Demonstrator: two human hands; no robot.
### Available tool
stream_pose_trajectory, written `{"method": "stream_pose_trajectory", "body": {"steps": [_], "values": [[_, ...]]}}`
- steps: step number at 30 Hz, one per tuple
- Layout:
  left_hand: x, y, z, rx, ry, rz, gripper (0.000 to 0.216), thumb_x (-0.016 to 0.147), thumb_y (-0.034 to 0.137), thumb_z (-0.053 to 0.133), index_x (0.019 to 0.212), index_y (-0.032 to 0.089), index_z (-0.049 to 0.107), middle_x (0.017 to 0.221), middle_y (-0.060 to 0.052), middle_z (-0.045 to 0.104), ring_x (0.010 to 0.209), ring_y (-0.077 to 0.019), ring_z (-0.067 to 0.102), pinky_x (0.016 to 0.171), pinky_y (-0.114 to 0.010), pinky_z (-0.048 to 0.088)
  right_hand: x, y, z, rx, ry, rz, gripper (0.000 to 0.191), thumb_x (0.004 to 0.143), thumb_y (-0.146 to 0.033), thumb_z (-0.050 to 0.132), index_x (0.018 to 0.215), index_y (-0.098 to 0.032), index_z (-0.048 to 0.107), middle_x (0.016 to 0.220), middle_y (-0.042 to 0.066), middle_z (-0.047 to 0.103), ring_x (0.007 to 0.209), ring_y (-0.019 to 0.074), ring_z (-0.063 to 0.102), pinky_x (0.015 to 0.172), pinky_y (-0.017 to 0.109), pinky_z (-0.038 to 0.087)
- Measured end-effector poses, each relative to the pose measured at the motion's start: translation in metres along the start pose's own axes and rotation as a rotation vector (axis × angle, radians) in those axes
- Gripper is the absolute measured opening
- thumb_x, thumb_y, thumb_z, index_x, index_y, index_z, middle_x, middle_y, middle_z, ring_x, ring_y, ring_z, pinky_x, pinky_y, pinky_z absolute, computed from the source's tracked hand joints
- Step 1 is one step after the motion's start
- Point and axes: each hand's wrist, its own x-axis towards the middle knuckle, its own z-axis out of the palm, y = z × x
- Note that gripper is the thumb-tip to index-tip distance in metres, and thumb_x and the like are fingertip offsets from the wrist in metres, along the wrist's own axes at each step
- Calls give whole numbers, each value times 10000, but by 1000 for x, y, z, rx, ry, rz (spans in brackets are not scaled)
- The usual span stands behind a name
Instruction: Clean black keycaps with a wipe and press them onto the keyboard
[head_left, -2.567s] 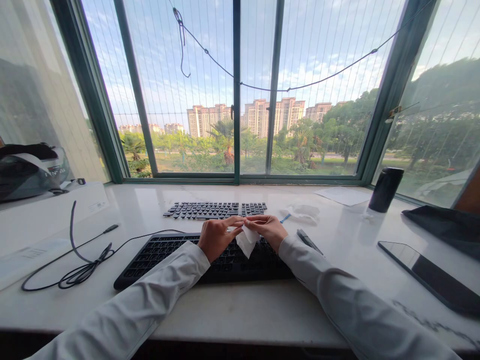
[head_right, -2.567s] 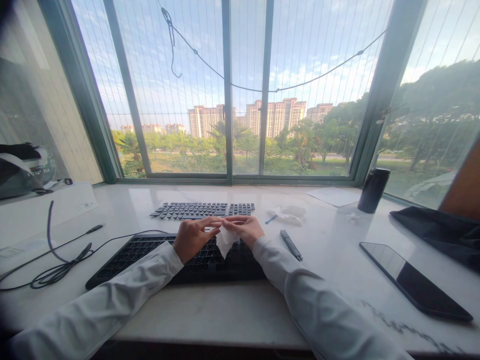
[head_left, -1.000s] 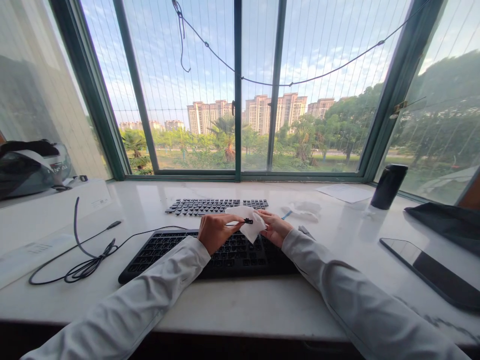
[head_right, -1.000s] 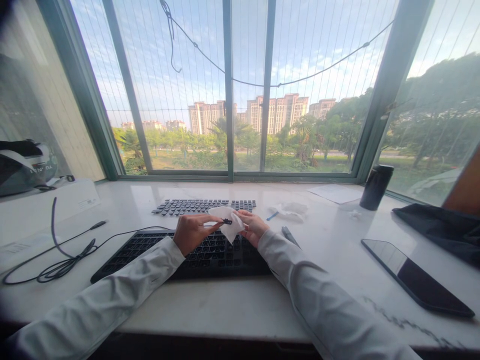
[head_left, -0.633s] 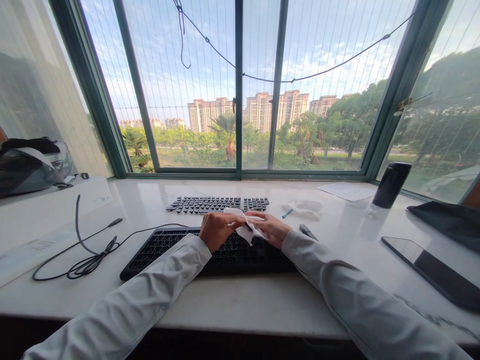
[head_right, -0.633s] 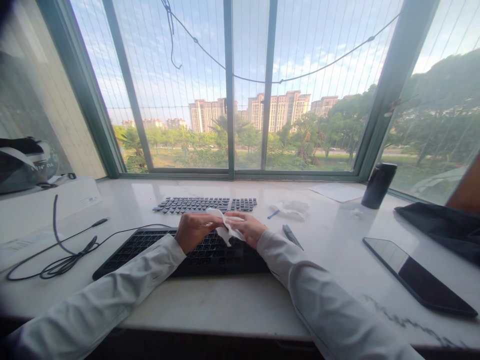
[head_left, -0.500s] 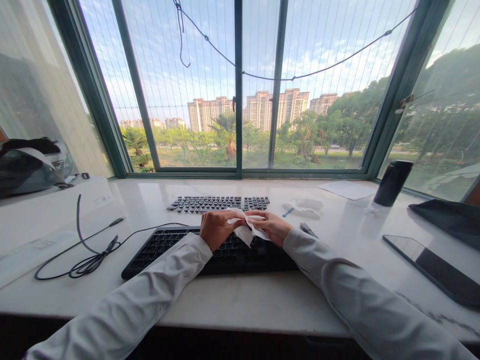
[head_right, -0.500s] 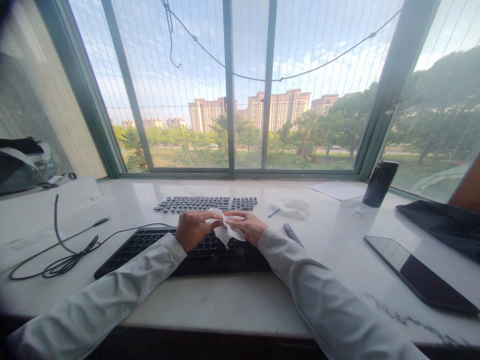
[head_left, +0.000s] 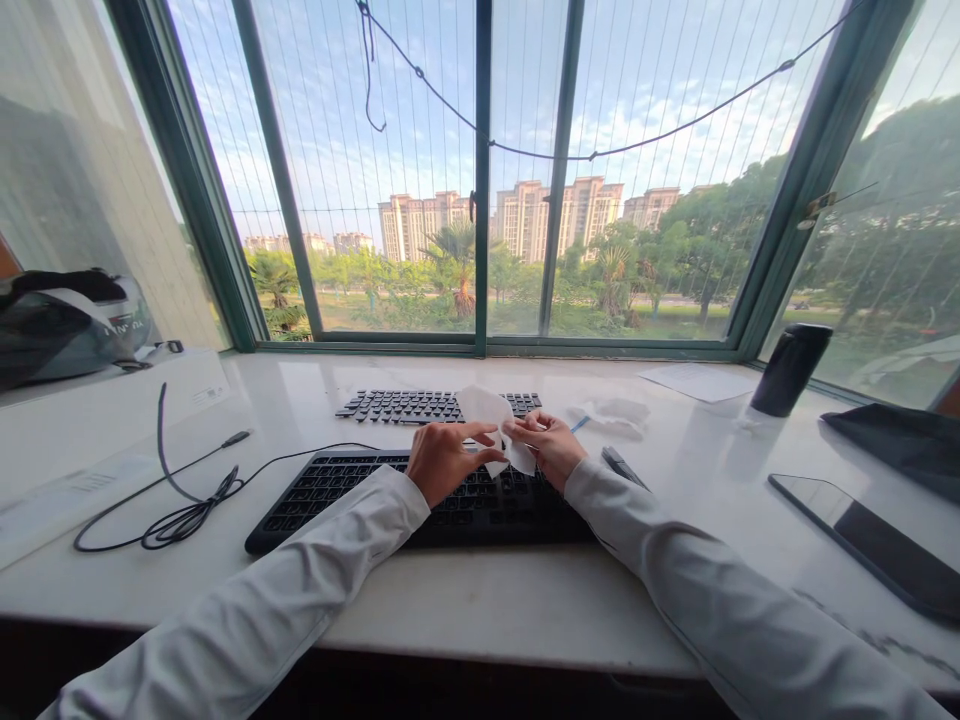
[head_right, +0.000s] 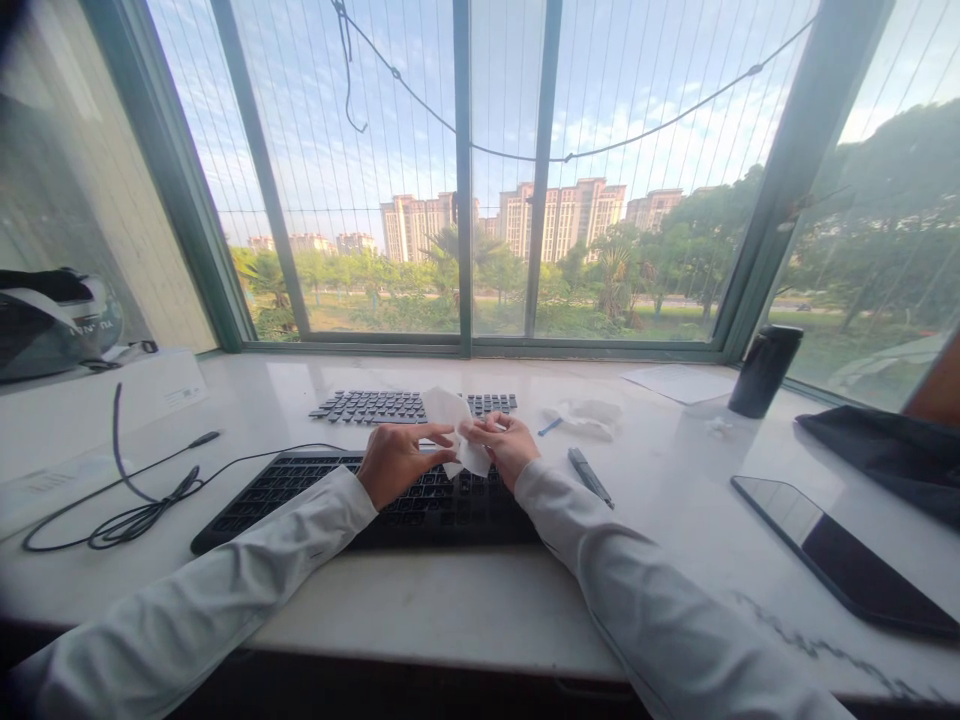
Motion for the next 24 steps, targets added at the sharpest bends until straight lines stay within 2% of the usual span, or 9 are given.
{"method": "stream_pose_trajectory", "body": {"steps": [7,11,14,16,20,24], "values": [[-1,5,1,-52,-11,12,268,777,446,649,987,299,727,866,47,748,659,-151,672,661,-234,479,1,5,-1,-38,1,7,569,432,-349,878,578,-195,350,728,11,673,605,121,597,513,218,428],[0,8,1,-146,-37,19,267,767,377,667,1002,266,730,841,32,749,546,-124,620,632,-229,490,6,1,-8,-173,-17,-28,527,419,-384,875,581,-190,413,686,17,673,535,120,571,463,224,410],[1,7,3,-223,-58,-35,305,754,376,679,1037,270,721,821,34,749,482,-102,576,577,-224,490,8,-3,-14,-304,-75,-99,450,483,-406,850,624,-184,486,638,6,664,472,99,524,430,212,370],[2,5,5,-298,-77,-78,321,752,387,679,1046,264,718,828,23,749,549,-121,622,592,-229,507,9,-5,-16,-397,-104,-142,400,543,-419,819,690,-186,527,642,7,672,449,89,499,418,204,346],[4,-1,10,-507,-144,-157,360,727,376,702,1046,209,716,896,-31,747,812,-196,699,718,-263,549,6,-4,-17,-631,-107,-213,326,655,-428,732,840,-203,585,735,33,711,472,113,530,427,212,350],[5,-7,13,-613,-221,-233,435,696,395,729,1071,175,699,922,-63,742,888,-234,694,768,-308,559,2,-5,-14,-868,-67,-373,180,733,-377,654,777,-229,560,708,10,711,576,163,606,508,235,397]]}}
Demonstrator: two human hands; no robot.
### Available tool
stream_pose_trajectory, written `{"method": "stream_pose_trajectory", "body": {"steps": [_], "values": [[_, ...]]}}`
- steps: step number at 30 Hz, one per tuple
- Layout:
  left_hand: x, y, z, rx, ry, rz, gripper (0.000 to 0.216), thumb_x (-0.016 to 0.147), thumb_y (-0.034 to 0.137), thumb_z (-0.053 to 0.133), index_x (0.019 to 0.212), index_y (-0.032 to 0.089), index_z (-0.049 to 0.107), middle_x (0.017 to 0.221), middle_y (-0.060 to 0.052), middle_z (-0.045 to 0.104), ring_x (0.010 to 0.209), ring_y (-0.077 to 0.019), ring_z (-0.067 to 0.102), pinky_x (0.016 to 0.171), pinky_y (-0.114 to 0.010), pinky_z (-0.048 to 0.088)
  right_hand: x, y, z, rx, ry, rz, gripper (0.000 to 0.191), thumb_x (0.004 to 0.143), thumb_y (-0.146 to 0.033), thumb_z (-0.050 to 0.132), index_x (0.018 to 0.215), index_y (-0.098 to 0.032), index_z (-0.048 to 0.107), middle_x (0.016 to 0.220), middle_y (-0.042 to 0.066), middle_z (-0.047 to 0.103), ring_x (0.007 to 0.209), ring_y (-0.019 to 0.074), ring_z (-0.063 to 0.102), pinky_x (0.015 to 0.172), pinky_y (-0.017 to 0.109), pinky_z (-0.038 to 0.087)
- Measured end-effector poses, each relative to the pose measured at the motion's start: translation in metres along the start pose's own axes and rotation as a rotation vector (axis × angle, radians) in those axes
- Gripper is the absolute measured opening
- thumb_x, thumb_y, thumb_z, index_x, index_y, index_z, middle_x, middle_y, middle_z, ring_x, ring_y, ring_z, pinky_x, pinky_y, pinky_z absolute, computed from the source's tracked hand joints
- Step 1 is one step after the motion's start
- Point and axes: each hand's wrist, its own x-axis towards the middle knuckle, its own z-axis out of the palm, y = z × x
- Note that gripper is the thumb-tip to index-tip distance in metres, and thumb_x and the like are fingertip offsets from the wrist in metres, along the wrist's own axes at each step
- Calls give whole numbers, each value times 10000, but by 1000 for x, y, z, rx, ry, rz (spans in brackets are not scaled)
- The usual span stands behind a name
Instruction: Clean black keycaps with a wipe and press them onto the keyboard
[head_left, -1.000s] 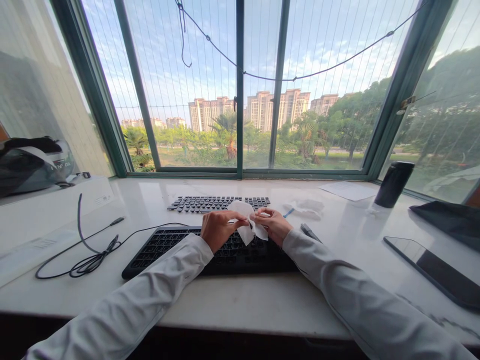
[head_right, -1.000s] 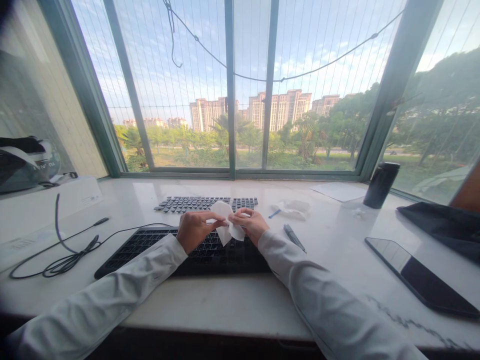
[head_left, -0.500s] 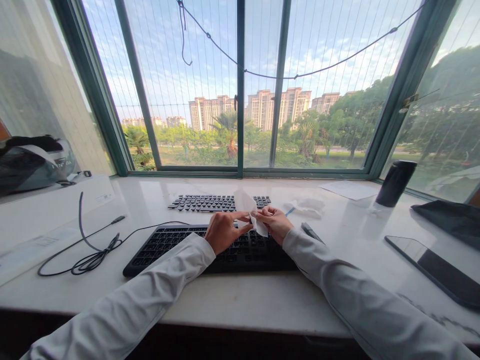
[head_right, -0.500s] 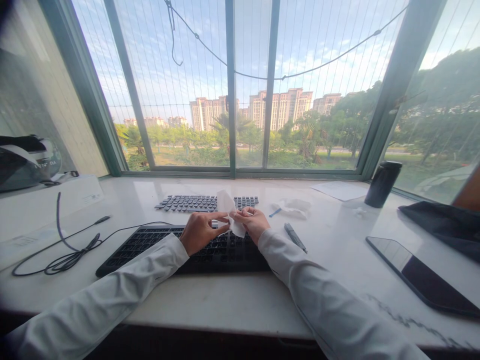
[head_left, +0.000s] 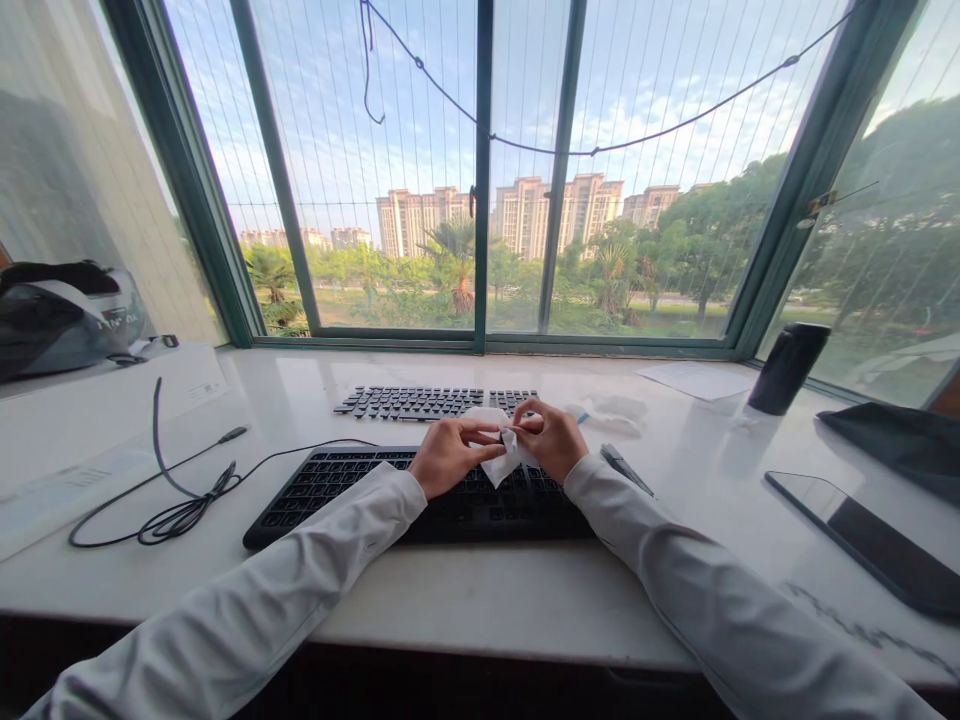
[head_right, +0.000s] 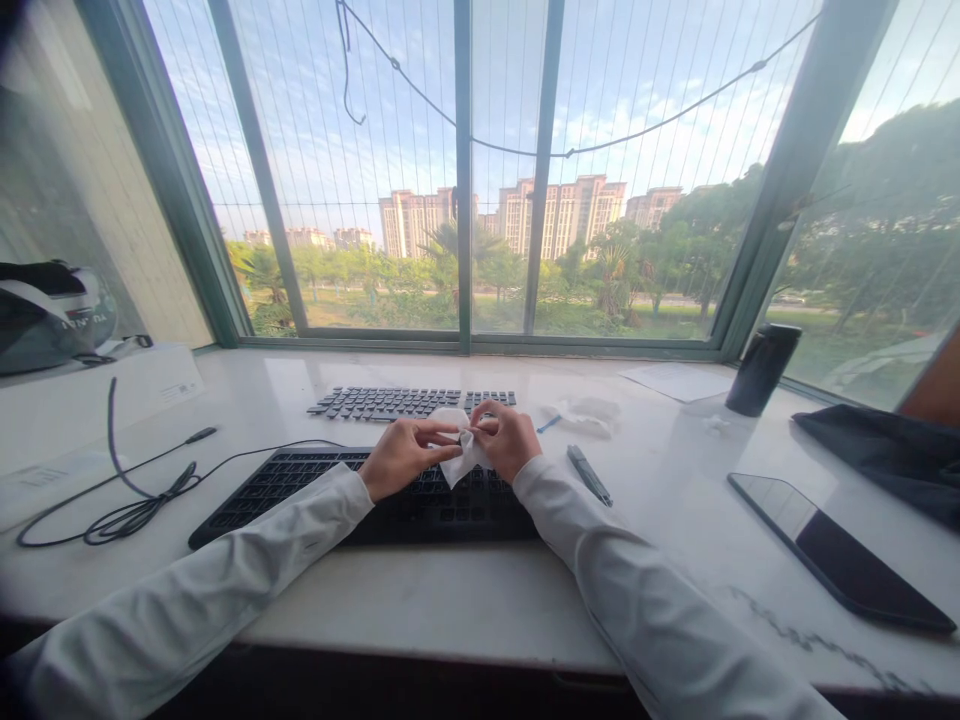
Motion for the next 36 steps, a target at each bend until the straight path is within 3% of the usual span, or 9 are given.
{"method": "stream_pose_trajectory", "body": {"steps": [3,8,11,15,21,24,31,36], "values": [[1,-3,0,-51,-45,-64,467,684,398,741,1081,158,682,917,-72,742,893,-240,692,784,-329,558,-2,-5,-1,-161,45,-97,174,752,-347,632,707,-232,509,651,-11,684,608,163,604,583,246,405],[1,-4,1,-43,-35,-66,561,636,424,773,1108,142,662,922,-93,737,881,-242,690,757,-326,557,-4,-8,1,-329,103,-153,283,768,-382,613,619,-220,436,568,-28,591,535,124,498,577,245,364],[1,1,1,-18,-8,-10,503,664,411,756,1092,161,673,913,-85,737,862,-228,692,710,-294,552,-1,-4,3,-210,156,-106,335,742,-446,636,615,-219,426,583,-17,596,571,136,521,585,251,384],[-2,10,-1,92,84,59,418,697,396,735,1060,195,682,837,-47,744,767,-187,693,637,-249,522,5,4,3,135,203,67,444,621,-531,725,640,-224,405,624,5,639,544,136,518,492,242,376],[-2,8,-2,238,249,113,363,660,401,759,954,209,667,774,0,742,559,-128,625,566,-235,478,3,1,8,558,-60,303,491,538,-479,805,688,-211,422,547,-58,579,407,55,382,391,193,238],[-3,7,-3,283,278,127,301,676,359,746,919,209,651,755,16,735,522,-114,600,556,-226,469,-1,-4,12,666,-195,372,480,513,-437,831,696,-198,456,599,-42,604,441,58,439,413,191,281],[-4,9,-5,339,206,173,259,695,328,734,910,222,636,763,36,726,492,-95,537,548,-213,442,-1,-10,9,751,-166,422,511,423,-308,879,666,-201,442,655,-4,659,565,124,579,534,231,434],[-4,10,-4,392,189,217,235,741,295,701,968,245,667,802,35,726,481,-87,508,573,-213,441,4,-8,7,645,-168,379,465,466,-316,847,646,-189,438,590,-27,620,506,98,542,492,207,392]]}}
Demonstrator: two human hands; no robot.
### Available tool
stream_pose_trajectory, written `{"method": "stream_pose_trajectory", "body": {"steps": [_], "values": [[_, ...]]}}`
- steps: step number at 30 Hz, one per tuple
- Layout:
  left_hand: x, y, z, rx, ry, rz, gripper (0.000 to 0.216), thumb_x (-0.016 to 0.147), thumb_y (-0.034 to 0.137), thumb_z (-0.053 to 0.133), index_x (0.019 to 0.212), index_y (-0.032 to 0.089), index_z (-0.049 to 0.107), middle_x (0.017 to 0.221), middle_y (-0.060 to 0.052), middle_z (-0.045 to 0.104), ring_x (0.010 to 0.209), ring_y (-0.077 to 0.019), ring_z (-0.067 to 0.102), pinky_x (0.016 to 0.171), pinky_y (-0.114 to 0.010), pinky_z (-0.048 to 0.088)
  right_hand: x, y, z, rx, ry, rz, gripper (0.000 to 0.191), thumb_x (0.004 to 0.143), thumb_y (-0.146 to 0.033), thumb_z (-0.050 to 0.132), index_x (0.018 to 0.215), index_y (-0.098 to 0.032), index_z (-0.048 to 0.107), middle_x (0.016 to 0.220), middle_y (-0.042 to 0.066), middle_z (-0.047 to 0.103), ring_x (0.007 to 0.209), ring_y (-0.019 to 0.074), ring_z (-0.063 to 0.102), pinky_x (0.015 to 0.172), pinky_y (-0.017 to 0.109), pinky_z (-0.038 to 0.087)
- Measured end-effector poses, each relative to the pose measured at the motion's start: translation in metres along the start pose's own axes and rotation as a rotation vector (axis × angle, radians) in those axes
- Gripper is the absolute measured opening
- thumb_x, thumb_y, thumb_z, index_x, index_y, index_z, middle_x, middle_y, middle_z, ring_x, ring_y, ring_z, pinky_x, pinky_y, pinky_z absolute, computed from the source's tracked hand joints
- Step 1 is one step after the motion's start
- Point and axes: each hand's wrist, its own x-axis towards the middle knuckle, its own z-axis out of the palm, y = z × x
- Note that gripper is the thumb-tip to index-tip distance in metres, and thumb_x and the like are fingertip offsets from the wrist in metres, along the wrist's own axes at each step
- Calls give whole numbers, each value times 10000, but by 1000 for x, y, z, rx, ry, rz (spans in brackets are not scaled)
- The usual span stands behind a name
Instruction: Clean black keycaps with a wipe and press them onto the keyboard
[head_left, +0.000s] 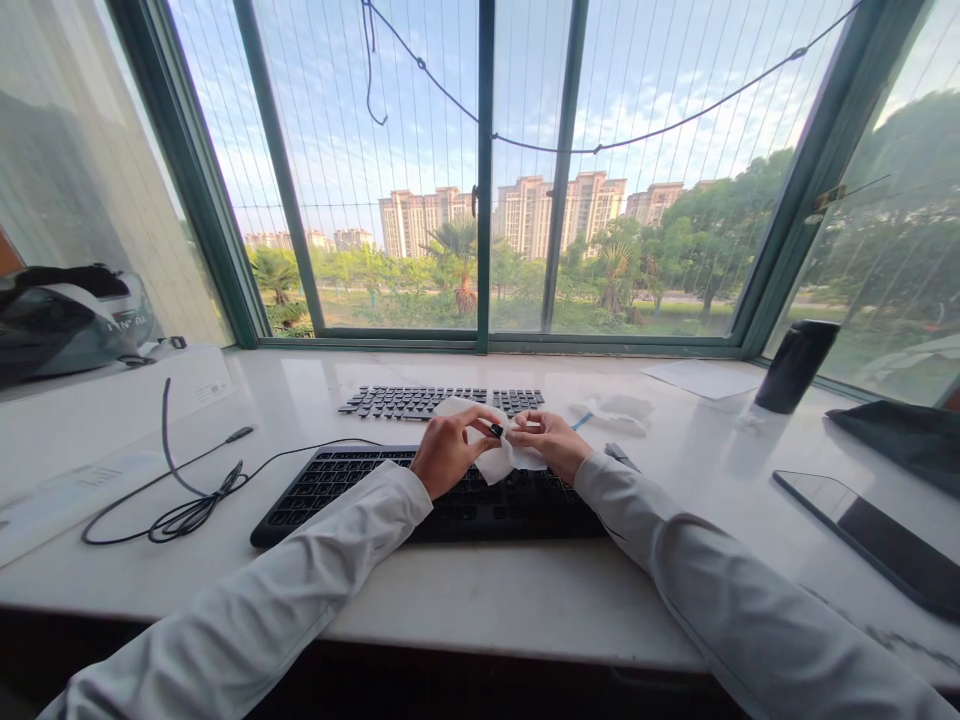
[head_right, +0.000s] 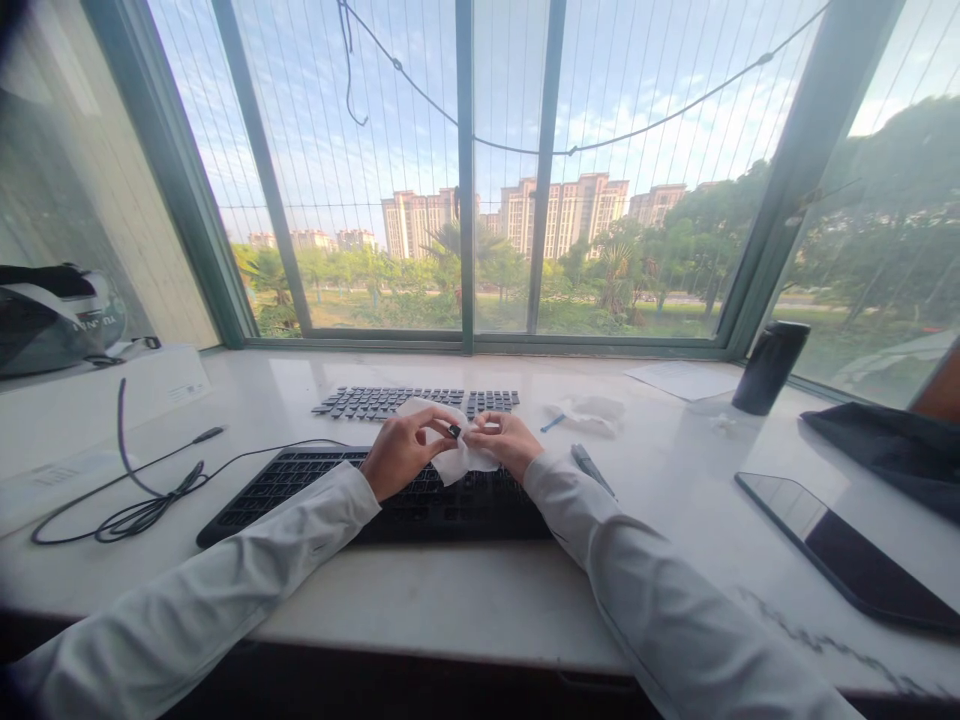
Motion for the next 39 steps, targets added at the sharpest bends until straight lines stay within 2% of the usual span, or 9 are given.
{"method": "stream_pose_trajectory", "body": {"steps": [4,8,13,17,29,31,33,35,39], "values": [[-1,0,0,45,-1,44,188,758,318,696,937,263,700,832,41,724,549,-98,558,631,-215,453,4,6,-2,-181,15,-54,400,537,-339,796,659,-193,444,498,-53,564,394,59,411,406,188,268],[0,-4,-1,95,49,18,182,765,371,686,908,262,720,831,35,730,629,-124,610,643,-222,455,2,8,-3,-260,30,-66,363,594,-410,756,758,-193,516,543,-28,609,396,71,421,395,195,260],[2,-4,-3,140,118,-21,253,766,474,657,828,247,749,783,19,739,589,-129,605,644,-242,464,0,-1,-2,-49,133,-54,435,546,-434,781,783,-210,493,549,-42,593,418,85,460,383,193,289],[3,-4,-3,62,121,-79,252,763,463,664,841,244,762,816,-6,748,686,-167,659,728,-269,494,0,-7,-3,94,206,-116,469,519,-421,813,764,-214,470,543,-65,565,424,76,458,388,187,317],[6,-6,-1,-329,-94,-213,256,789,376,613,871,187,765,870,-31,745,884,-211,674,845,-286,495,0,6,-4,-198,-20,-147,435,633,-453,766,896,-209,521,796,34,720,681,166,646,591,249,465],[7,-3,-1,-365,-130,-220,264,795,375,599,833,173,765,817,-28,738,807,-189,668,784,-269,499,0,7,-5,-263,3,-160,434,634,-474,755,888,-206,528,791,35,718,641,159,635,550,239,448],[6,-1,0,-388,-182,-254,295,802,387,580,828,154,759,687,-17,698,604,-138,611,601,-235,476,0,7,-6,-334,50,-167,435,620,-487,756,865,-203,535,758,29,712,574,141,605,494,222,412],[5,-1,1,-427,-242,-315,338,803,414,572,878,136,749,558,9,612,424,-80,456,430,-204,350,0,8,-6,-359,93,-153,445,600,-496,762,839,-205,526,722,18,701,511,120,564,449,211,374],[4,-2,4,-546,-262,-422,393,768,446,616,971,129,730,535,27,554,381,-40,302,380,-195,210,0,5,-5,-248,66,-109,521,543,-501,790,792,-218,430,667,-7,672,490,109,539,437,205,361]]}}
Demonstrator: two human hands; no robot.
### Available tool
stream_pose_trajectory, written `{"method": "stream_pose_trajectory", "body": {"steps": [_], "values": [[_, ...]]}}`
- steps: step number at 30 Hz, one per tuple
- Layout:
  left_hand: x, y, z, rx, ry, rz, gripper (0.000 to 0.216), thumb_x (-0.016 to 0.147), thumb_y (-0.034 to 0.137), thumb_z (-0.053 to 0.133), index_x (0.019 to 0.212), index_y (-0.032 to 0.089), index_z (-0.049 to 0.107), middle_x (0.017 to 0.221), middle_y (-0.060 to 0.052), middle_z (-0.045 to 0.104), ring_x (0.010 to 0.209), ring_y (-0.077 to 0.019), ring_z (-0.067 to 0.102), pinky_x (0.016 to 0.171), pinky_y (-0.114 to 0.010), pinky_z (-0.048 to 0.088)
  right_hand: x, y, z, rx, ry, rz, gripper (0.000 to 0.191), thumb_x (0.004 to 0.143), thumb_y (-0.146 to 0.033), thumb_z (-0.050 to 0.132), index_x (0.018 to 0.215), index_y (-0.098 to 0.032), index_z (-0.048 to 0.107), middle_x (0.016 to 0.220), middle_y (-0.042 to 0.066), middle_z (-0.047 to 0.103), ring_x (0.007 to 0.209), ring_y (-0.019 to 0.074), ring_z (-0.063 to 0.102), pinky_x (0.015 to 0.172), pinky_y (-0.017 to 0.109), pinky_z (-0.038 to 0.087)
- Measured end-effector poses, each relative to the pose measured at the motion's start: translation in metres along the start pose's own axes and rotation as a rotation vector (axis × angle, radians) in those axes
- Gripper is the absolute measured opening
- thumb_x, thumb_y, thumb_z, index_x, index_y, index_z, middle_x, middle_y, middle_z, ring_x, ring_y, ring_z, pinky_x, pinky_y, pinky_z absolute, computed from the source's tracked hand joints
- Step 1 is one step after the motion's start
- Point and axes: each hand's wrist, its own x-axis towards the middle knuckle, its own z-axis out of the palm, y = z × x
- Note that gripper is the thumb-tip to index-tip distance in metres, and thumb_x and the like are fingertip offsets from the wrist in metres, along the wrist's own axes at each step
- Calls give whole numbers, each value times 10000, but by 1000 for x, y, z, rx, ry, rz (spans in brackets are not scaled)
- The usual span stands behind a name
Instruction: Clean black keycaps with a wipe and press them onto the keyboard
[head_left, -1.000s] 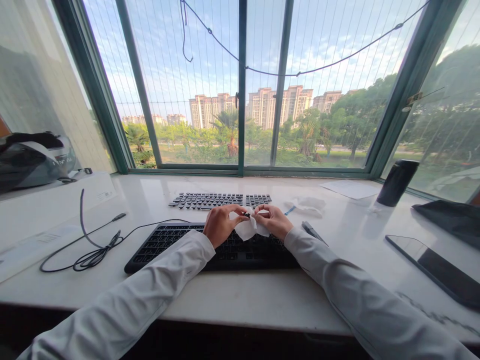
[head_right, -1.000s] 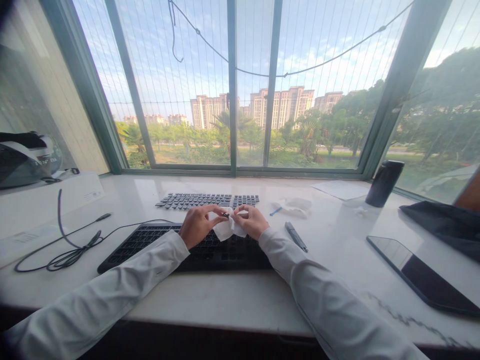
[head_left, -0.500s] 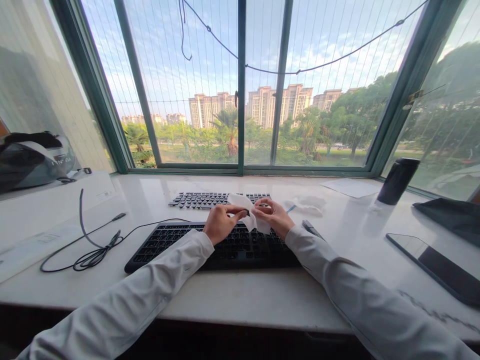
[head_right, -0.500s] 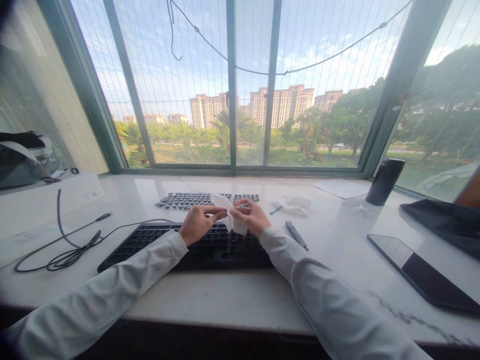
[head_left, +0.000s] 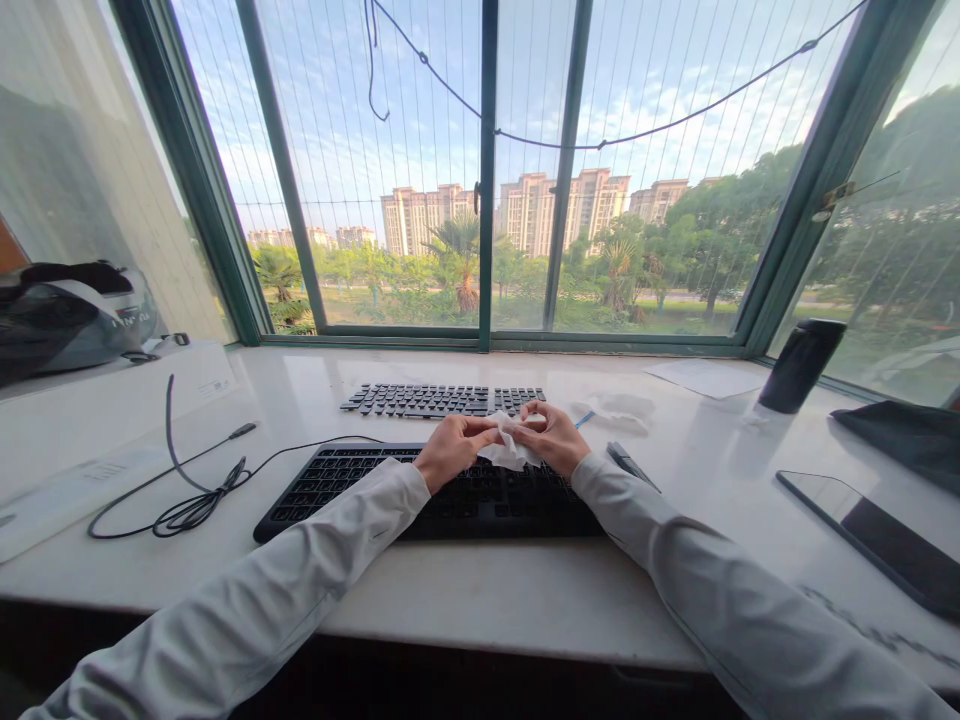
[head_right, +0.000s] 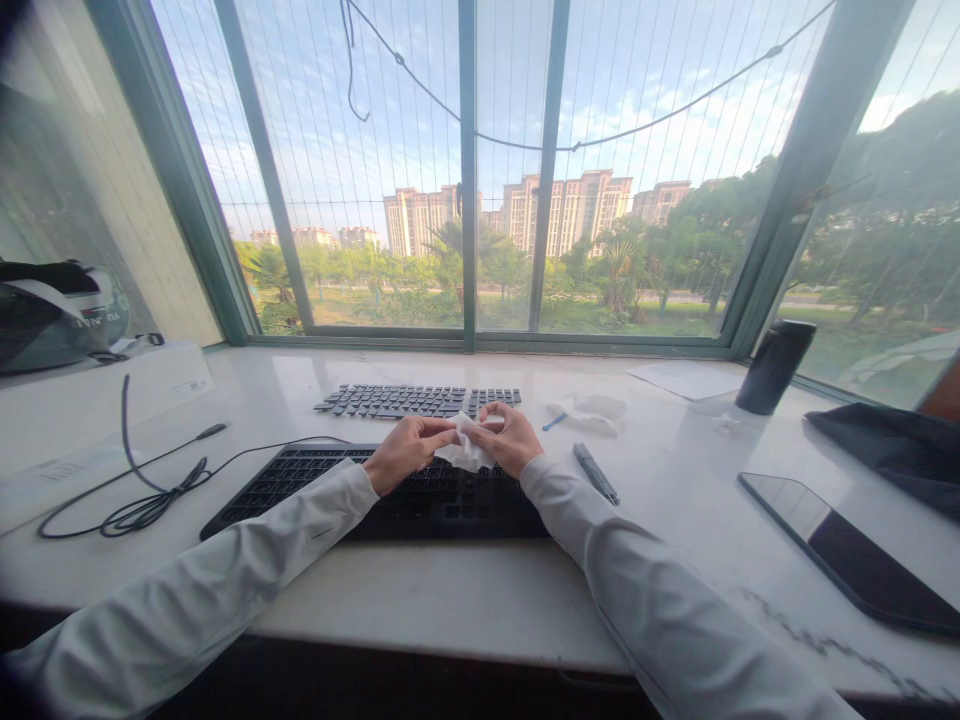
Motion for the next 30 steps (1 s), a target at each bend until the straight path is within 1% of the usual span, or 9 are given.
{"method": "stream_pose_trajectory", "body": {"steps": [2,5,8,12,15,20,24,27,30], "values": [[1,-1,0,-44,51,-35,401,730,444,665,966,127,732,582,13,593,403,-40,319,396,-197,228,0,-3,0,55,-57,24,573,498,-490,813,771,-221,388,653,-23,654,503,106,540,450,203,366],[2,1,1,-85,111,-59,380,670,424,732,902,123,739,655,-15,649,464,-57,397,436,-199,286,-1,-6,-1,79,-132,47,593,461,-477,831,757,-214,389,630,-45,618,503,92,521,464,203,363],[2,4,1,-116,121,-83,378,658,428,743,875,118,734,709,-36,675,502,-68,435,459,-201,309,0,-7,-2,73,-126,37,576,461,-476,832,739,-205,407,631,-43,604,516,90,517,478,209,369],[1,6,1,-134,106,-112,429,672,459,726,919,109,725,808,-61,698,465,-46,385,431,-205,264,2,-8,-2,71,-43,-26,604,420,-455,851,644,-210,347,589,-47,564,532,99,517,500,228,400],[2,4,0,-142,88,-108,426,689,470,707,918,111,722,875,-69,703,428,-21,313,411,-211,211,3,-7,-2,88,1,-57,636,432,-446,851,600,-217,281,526,-64,503,497,84,478,478,223,386],[2,3,0,-168,79,-125,430,708,465,690,951,111,701,947,-85,705,394,0,263,390,-220,144,5,-1,-6,96,92,-27,580,509,-529,797,621,-211,325,533,-52,525,471,80,453,422,205,320],[3,5,0,-199,140,-155,397,710,416,694,954,104,669,942,-85,705,389,5,282,377,-212,151,12,-1,-22,-38,243,-88,549,521,-564,776,625,-211,369,559,-27,562,471,91,461,415,211,326],[4,4,-2,-227,162,-169,367,727,407,675,938,109,639,977,-82,695,373,14,273,361,-208,142,16,-9,-41,-137,326,-139,512,543,-585,754,646,-216,413,614,8,618,525,136,534,443,236,380],[4,2,-4,-234,153,-163,349,746,408,652,928,113,608,1004,-88,687,363,17,264,351,-200,153,15,-22,-62,-432,478,-143,404,608,-547,720,671,-216,497,674,45,669,605,192,599,518,281,434]]}}
